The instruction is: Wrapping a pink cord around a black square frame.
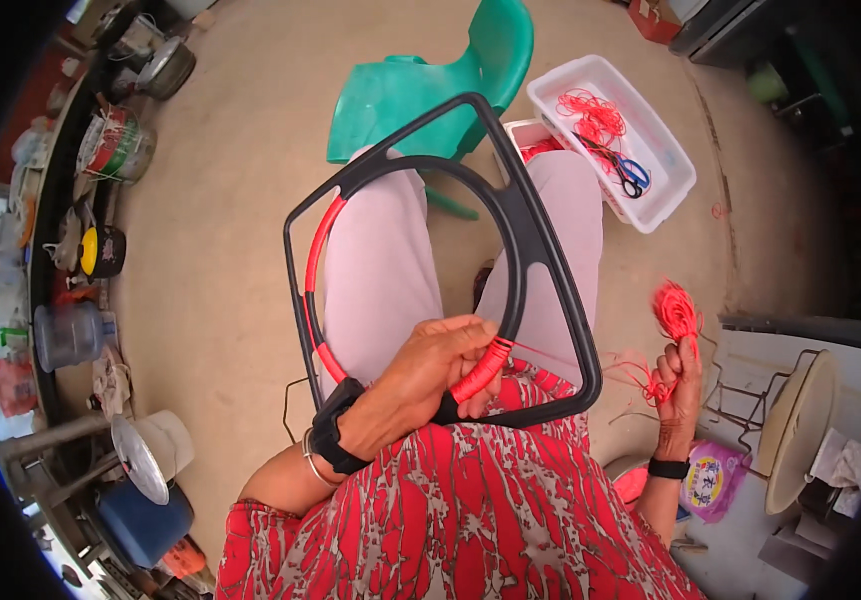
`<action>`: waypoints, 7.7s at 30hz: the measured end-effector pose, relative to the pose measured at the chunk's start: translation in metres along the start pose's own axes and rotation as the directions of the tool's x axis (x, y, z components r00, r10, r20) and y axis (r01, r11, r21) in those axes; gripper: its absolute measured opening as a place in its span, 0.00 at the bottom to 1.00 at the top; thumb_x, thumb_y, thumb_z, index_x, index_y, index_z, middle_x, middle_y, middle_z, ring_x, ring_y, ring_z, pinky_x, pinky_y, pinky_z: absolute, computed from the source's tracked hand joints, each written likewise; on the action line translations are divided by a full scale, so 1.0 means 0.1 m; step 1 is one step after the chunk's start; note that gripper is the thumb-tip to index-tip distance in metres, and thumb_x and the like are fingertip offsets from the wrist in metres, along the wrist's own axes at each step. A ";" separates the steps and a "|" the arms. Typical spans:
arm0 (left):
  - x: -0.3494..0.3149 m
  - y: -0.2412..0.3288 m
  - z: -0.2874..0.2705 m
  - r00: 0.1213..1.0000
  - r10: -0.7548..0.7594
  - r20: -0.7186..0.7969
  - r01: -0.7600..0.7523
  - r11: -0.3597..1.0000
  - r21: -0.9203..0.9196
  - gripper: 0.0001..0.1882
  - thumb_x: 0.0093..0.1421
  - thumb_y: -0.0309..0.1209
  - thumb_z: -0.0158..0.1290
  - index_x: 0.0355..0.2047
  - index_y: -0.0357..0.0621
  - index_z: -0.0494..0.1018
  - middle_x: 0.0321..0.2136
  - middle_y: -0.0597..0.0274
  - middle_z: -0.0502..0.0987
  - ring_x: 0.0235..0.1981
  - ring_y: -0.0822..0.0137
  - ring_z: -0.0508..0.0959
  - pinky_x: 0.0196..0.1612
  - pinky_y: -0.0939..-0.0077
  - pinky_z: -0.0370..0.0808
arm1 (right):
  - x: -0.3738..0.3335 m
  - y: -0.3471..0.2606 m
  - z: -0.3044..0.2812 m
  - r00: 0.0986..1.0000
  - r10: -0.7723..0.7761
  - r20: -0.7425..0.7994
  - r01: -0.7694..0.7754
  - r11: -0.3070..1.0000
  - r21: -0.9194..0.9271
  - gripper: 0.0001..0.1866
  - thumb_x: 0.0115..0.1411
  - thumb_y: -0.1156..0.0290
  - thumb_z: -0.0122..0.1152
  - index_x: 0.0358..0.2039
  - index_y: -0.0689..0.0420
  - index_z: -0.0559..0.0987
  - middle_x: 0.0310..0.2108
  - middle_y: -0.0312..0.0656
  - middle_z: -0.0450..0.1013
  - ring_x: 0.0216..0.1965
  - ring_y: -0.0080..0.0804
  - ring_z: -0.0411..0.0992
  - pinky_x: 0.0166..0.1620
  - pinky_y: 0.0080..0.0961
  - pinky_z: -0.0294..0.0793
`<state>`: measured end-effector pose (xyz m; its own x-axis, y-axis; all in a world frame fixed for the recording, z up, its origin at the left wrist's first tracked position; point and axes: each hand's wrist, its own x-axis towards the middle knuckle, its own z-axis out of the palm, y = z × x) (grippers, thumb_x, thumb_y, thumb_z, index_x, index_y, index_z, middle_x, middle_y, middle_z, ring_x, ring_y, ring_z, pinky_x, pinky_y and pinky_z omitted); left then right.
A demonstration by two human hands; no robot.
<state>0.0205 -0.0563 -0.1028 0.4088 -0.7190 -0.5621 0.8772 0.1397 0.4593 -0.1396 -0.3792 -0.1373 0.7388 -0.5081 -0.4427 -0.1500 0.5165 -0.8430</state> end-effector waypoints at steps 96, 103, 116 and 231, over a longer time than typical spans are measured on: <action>-0.13 -0.06 -0.13 0.984 0.117 0.132 -0.099 0.986 -0.134 0.19 0.65 0.37 0.38 0.33 0.31 0.70 0.21 0.47 0.75 0.14 0.60 0.74 0.19 0.72 0.70 | 0.08 0.70 2.09 0.589 0.109 0.801 -0.503 0.825 0.258 0.40 0.53 0.53 0.65 0.60 0.56 0.59 0.54 0.45 0.65 0.58 0.39 0.63 0.57 0.40 0.68; -0.14 -0.01 -0.09 0.990 0.012 0.137 0.008 0.989 -0.145 0.18 0.63 0.35 0.40 0.31 0.29 0.70 0.20 0.47 0.75 0.13 0.62 0.74 0.16 0.74 0.68 | 0.35 0.60 1.78 0.847 0.247 0.470 -0.404 0.874 0.269 0.18 0.66 0.62 0.46 0.47 0.63 0.72 0.41 0.43 0.74 0.42 0.35 0.73 0.48 0.30 0.73; -0.14 -0.04 -0.09 0.981 0.096 0.168 -0.082 0.993 -0.089 0.08 0.56 0.25 0.50 0.35 0.32 0.71 0.20 0.50 0.75 0.13 0.66 0.72 0.17 0.75 0.69 | 0.33 -0.31 0.59 0.994 0.059 0.094 -0.076 0.978 0.192 0.10 0.64 0.64 0.53 0.37 0.57 0.69 0.23 0.29 0.59 0.18 0.15 0.54 0.18 0.14 0.53; 0.64 0.66 -0.17 0.790 0.601 -0.120 -0.612 0.782 -0.120 0.10 0.65 0.32 0.45 0.37 0.36 0.70 0.23 0.59 0.74 0.20 0.69 0.74 0.24 0.78 0.72 | 0.30 0.22 2.46 0.868 -0.184 0.461 0.272 0.953 -0.132 0.16 0.59 0.69 0.60 0.45 0.61 0.70 0.36 0.37 0.73 0.36 0.22 0.71 0.42 0.22 0.72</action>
<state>0.1086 -0.0816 -0.1198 0.8803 -0.4025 -0.2512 0.4655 0.6309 0.6207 0.0402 -0.2134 -0.0943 0.9718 -0.2188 -0.0883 -0.0284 0.2630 -0.9644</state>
